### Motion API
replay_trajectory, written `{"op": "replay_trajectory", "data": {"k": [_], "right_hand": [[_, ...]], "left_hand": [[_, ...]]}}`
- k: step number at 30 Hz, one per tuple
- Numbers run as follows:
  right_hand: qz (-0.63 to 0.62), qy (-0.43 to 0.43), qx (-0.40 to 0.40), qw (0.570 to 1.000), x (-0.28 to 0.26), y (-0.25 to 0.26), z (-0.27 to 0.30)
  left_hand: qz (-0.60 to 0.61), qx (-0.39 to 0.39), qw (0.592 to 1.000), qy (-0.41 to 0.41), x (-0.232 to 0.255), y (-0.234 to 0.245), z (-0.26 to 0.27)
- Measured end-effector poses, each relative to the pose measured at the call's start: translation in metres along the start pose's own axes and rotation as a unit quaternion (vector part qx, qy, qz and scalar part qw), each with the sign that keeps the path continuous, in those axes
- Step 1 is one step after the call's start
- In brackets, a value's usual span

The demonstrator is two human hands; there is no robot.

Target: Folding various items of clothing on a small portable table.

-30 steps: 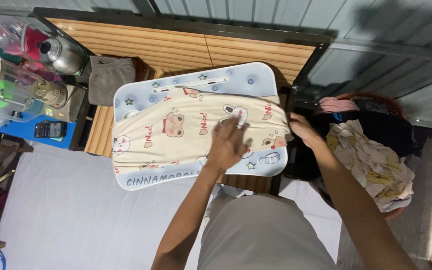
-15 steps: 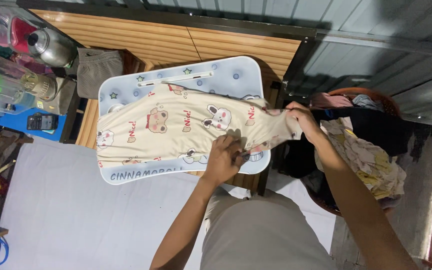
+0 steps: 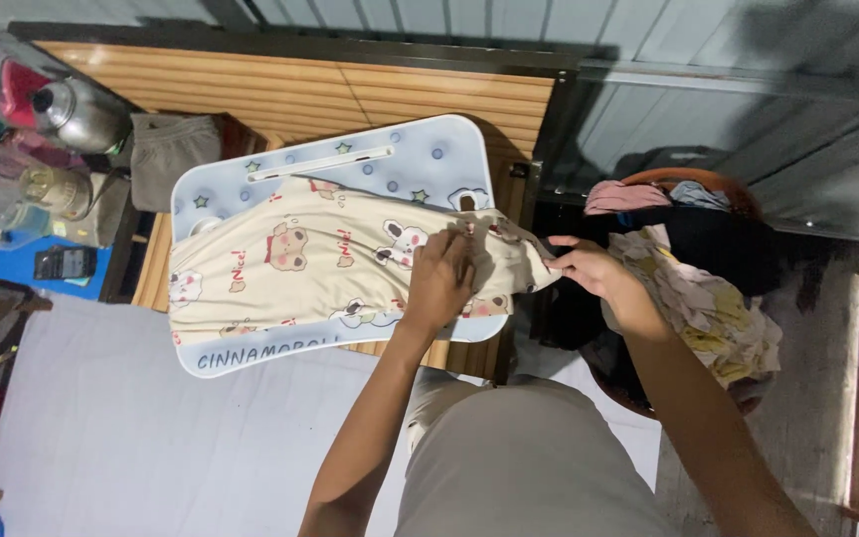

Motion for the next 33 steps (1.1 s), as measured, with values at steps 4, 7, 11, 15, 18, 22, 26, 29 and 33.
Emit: {"op": "replay_trajectory", "data": {"k": [4,7,11,15,18,22,26,29,33], "right_hand": [[-0.064,-0.021,-0.058,0.996,-0.012,-0.003,0.031],[-0.1,0.075,-0.084,0.989,-0.058,-0.014,0.075],[-0.124,0.16,-0.112,0.973,-0.111,-0.017,0.12],[-0.003,0.261,-0.027,0.965,-0.139,-0.012,0.149],[0.12,0.378,0.053,0.917,-0.162,-0.025,0.185],[0.123,0.413,0.043,0.901,-0.155,-0.02,0.18],[0.067,0.422,0.015,0.904,-0.153,-0.031,0.172],[-0.023,0.359,-0.012,0.933,-0.138,-0.04,0.148],[0.035,0.302,-0.018,0.952,-0.115,-0.067,0.12]], "left_hand": [[-0.03,-0.019,0.999,-0.004,0.004,-0.011,-0.014],[-0.041,-0.041,0.998,0.004,0.011,-0.012,-0.023],[0.008,0.007,1.0,-0.028,0.038,0.006,-0.035],[0.075,0.02,0.995,-0.055,0.055,0.01,-0.046],[0.156,0.031,0.985,-0.066,0.074,0.021,-0.052],[0.176,0.003,0.981,-0.075,0.07,0.003,-0.059],[0.302,-0.071,0.947,-0.087,0.092,0.025,-0.052],[0.374,-0.137,0.916,-0.049,0.086,0.026,-0.042],[0.487,-0.186,0.852,-0.051,0.063,0.039,-0.021]]}}
Point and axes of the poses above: each hand's wrist, its own z-axis away from the middle knuckle, its own y-axis out of the back of the hand, x = y × z, the point moved 5 cm from there along -z, towards the middle knuckle, and after that the axes turned 1 degree about y, right-handed, at the moved point
